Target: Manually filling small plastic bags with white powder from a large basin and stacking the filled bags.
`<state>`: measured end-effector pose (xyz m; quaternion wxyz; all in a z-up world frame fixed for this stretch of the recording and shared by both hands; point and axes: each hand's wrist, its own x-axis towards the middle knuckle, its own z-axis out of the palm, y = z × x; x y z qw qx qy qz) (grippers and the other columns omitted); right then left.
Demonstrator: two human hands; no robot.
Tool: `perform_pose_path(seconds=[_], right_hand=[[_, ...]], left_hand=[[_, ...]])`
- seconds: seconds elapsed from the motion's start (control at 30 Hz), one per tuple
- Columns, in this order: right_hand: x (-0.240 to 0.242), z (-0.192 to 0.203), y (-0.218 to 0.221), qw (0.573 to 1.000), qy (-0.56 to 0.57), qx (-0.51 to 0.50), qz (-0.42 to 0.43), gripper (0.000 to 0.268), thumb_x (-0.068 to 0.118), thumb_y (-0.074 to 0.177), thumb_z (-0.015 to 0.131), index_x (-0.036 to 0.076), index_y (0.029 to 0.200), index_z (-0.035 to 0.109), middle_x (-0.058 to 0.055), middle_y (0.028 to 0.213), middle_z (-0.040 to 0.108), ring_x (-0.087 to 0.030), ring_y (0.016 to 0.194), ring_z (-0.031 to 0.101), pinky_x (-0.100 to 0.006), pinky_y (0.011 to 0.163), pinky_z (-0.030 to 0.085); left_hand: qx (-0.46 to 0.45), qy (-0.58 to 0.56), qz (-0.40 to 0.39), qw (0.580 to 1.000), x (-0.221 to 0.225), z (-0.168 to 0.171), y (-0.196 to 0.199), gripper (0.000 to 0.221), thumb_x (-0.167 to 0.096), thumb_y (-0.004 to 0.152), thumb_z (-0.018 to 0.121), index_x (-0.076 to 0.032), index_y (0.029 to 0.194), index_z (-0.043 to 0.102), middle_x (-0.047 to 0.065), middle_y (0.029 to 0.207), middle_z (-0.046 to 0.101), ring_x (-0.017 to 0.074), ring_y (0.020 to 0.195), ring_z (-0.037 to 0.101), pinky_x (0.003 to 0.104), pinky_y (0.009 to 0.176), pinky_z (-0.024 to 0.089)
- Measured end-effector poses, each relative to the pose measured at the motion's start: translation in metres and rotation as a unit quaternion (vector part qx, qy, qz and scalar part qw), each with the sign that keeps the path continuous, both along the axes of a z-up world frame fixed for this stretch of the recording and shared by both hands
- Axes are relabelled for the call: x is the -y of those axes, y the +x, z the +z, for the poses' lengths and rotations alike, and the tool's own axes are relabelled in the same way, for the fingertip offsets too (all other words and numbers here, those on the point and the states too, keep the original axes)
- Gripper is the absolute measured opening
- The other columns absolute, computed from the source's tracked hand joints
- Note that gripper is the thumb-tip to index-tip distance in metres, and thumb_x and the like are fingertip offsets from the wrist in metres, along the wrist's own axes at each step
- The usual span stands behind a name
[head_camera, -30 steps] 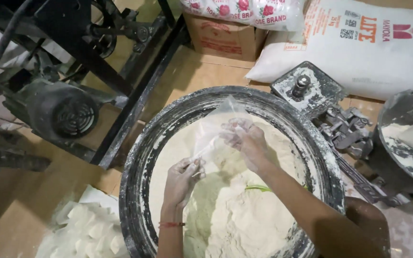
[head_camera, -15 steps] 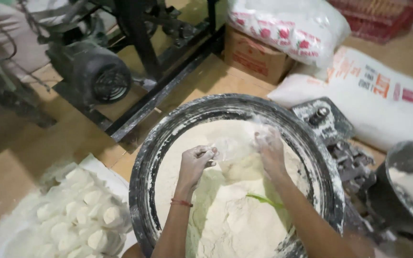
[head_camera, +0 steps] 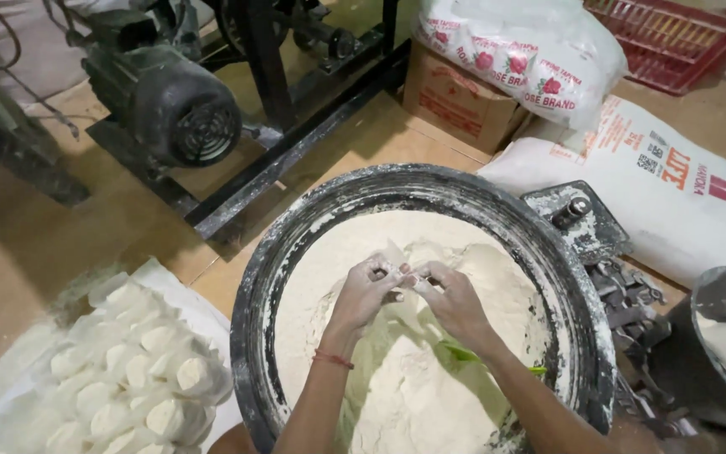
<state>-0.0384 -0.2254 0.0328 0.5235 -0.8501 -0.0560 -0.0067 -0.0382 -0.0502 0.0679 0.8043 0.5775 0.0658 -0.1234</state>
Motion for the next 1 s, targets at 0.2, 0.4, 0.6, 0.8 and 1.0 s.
perform_pose_path(seconds=[0.2,0.4,0.6,0.8,1.0], right_hand=[[0.001,0.013,0.001,0.993,0.078,0.013,-0.091,0.015,0.018,0.093,0.068,0.007,0.093,0.078,-0.012,0.088,0.075,-0.02,0.088,0.07,-0.038,0.083,0.057],[0.0,0.008,0.001,0.996,0.07,0.035,-0.048,0.013,0.02,0.089,0.074,0.008,0.091,0.079,-0.012,0.085,0.076,-0.022,0.082,0.073,-0.037,0.076,0.06],[-0.007,0.01,-0.002,0.993,0.097,0.04,-0.06,0.021,0.021,0.089,0.071,0.003,0.096,0.078,-0.019,0.089,0.077,-0.028,0.084,0.074,-0.042,0.077,0.06],[-0.001,0.0,-0.006,0.993,0.063,0.08,-0.067,0.017,0.022,0.095,0.07,0.009,0.095,0.08,-0.01,0.091,0.078,-0.022,0.086,0.075,-0.035,0.08,0.06],[0.088,-0.064,-0.033,0.828,-0.518,-0.181,0.113,0.045,0.039,0.093,0.054,0.028,0.135,0.063,-0.005,0.135,0.067,-0.028,0.133,0.06,-0.046,0.111,0.05]], left_hand=[[0.043,0.085,0.032,0.995,-0.002,-0.015,0.007,0.023,-0.016,0.088,0.079,-0.003,0.079,0.062,0.007,0.077,0.063,0.0135,0.072,0.063,0.025,0.06,0.061],[0.094,0.237,0.154,0.955,0.007,-0.009,0.005,0.007,-0.006,0.079,0.074,-0.006,0.082,0.067,0.013,0.077,0.071,0.0169,0.069,0.069,0.032,0.065,0.055],[0.023,0.216,0.091,0.972,0.016,-0.007,0.008,0.053,-0.022,0.074,0.084,-0.011,0.122,0.063,0.01,0.101,0.078,0.0183,0.094,0.075,0.034,0.085,0.06],[0.112,0.289,0.183,0.933,0.006,-0.009,0.003,0.006,-0.013,0.074,0.074,-0.013,0.079,0.077,0.004,0.075,0.078,0.0175,0.072,0.075,0.032,0.067,0.06],[0.233,0.333,0.224,0.886,-0.02,-0.005,-0.004,0.009,-0.002,0.073,0.07,-0.007,0.077,0.063,0.012,0.076,0.066,0.0302,0.075,0.073,0.034,0.061,0.062]])
